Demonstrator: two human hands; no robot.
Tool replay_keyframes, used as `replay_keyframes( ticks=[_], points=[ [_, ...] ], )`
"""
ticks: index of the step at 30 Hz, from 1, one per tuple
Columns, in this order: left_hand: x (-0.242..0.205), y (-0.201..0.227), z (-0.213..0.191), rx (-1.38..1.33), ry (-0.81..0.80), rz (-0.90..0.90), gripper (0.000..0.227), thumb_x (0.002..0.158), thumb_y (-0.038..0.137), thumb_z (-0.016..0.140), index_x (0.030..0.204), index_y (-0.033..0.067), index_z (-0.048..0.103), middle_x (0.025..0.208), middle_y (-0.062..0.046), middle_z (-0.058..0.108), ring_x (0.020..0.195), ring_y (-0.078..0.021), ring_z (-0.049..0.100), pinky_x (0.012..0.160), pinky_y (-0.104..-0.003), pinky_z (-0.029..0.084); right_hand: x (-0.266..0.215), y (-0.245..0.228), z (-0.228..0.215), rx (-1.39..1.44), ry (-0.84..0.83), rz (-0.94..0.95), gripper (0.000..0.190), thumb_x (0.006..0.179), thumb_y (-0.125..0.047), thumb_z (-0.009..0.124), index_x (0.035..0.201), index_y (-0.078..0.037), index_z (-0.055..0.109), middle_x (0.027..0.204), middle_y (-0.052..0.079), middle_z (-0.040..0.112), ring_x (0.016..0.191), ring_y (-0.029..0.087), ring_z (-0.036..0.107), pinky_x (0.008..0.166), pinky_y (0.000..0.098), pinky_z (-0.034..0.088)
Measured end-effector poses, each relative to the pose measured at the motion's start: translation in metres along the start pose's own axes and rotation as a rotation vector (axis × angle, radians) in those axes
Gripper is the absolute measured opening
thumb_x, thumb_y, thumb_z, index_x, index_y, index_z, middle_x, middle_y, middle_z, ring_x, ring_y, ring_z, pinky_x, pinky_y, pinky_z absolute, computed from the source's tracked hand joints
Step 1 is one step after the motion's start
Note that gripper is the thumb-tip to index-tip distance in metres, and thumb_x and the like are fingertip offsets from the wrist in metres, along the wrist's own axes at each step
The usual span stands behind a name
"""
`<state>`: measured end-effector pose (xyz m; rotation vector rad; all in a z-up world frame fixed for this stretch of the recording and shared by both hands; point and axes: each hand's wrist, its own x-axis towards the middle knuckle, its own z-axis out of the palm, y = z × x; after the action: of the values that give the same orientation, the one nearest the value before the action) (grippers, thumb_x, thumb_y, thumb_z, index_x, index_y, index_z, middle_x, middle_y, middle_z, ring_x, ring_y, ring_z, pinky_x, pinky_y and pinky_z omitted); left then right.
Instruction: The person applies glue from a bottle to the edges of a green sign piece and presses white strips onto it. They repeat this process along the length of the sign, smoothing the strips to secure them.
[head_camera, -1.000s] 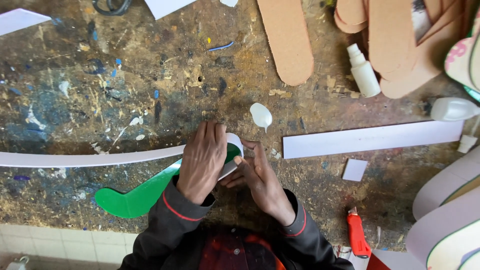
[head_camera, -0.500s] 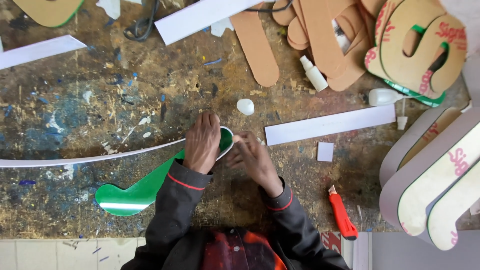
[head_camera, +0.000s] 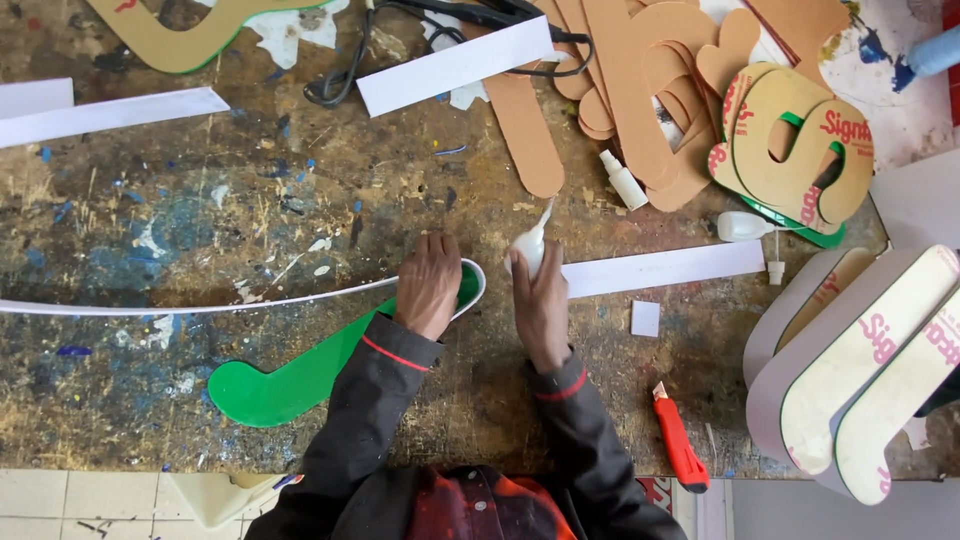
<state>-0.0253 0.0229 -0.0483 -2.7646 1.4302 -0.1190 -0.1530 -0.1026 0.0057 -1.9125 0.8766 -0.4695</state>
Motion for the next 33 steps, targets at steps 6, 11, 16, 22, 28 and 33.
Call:
replay_keyframes(
  ticks=[6,11,16,22,28,33],
  points=[
    [0.002,-0.003,0.014,-0.008,-0.019,-0.014,0.034,0.105,0.011,0.075,0.134,-0.0040,0.064,0.121,-0.020,0.070,0.113,-0.0276,0.073,0.074,-0.034,0.063,-0.080,0.010,-0.027,-0.090,0.179,-0.114,0.042,0.110,-0.036,0.079,0.132,-0.004,0.063,0.098,0.029,0.083,0.079,0.037,0.085,0.062,0.0458,0.069],
    [0.003,-0.001,0.014,-0.021,-0.040,-0.027,0.033,0.106,0.015,0.072,0.134,-0.0009,0.063,0.124,-0.017,0.069,0.116,-0.0256,0.071,0.077,-0.033,0.064,-0.096,0.027,-0.008,-0.060,0.264,-0.230,0.037,0.105,-0.033,0.085,0.125,-0.007,0.068,0.085,0.017,0.082,0.066,0.026,0.080,0.051,0.0357,0.063],
    [0.003,-0.001,0.026,-0.044,-0.031,-0.034,0.027,0.110,0.014,0.065,0.132,-0.0017,0.063,0.121,-0.017,0.068,0.111,-0.0260,0.070,0.072,-0.034,0.062,-0.076,0.012,0.018,-0.118,0.191,-0.295,0.037,0.105,-0.037,0.083,0.123,-0.007,0.069,0.082,0.022,0.083,0.063,0.031,0.083,0.051,0.0375,0.067],
    [0.004,0.001,0.032,0.005,0.012,-0.046,0.021,0.115,0.016,0.062,0.129,-0.0005,0.065,0.116,-0.014,0.068,0.108,-0.0216,0.071,0.071,-0.029,0.061,-0.063,0.003,0.032,-0.244,0.169,-0.333,0.030,0.102,-0.033,0.085,0.114,-0.011,0.069,0.076,0.020,0.082,0.062,0.032,0.085,0.050,0.0388,0.065],
    [0.003,0.002,0.025,0.071,0.074,-0.064,0.012,0.112,0.017,0.057,0.113,0.0084,0.065,0.102,-0.003,0.062,0.095,-0.0158,0.067,0.063,-0.025,0.055,-0.058,0.009,0.038,-0.242,0.154,-0.353,0.027,0.101,-0.030,0.085,0.111,-0.008,0.071,0.075,0.022,0.081,0.062,0.033,0.084,0.052,0.0393,0.066],
    [0.005,0.002,0.027,0.042,0.116,-0.076,0.010,0.109,0.019,0.058,0.106,0.0115,0.063,0.096,-0.001,0.060,0.090,-0.0162,0.065,0.061,-0.026,0.053,-0.052,0.009,0.038,-0.257,0.178,-0.417,0.027,0.099,-0.030,0.087,0.109,-0.009,0.074,0.072,0.019,0.080,0.060,0.033,0.083,0.050,0.0359,0.062]
  ],
)
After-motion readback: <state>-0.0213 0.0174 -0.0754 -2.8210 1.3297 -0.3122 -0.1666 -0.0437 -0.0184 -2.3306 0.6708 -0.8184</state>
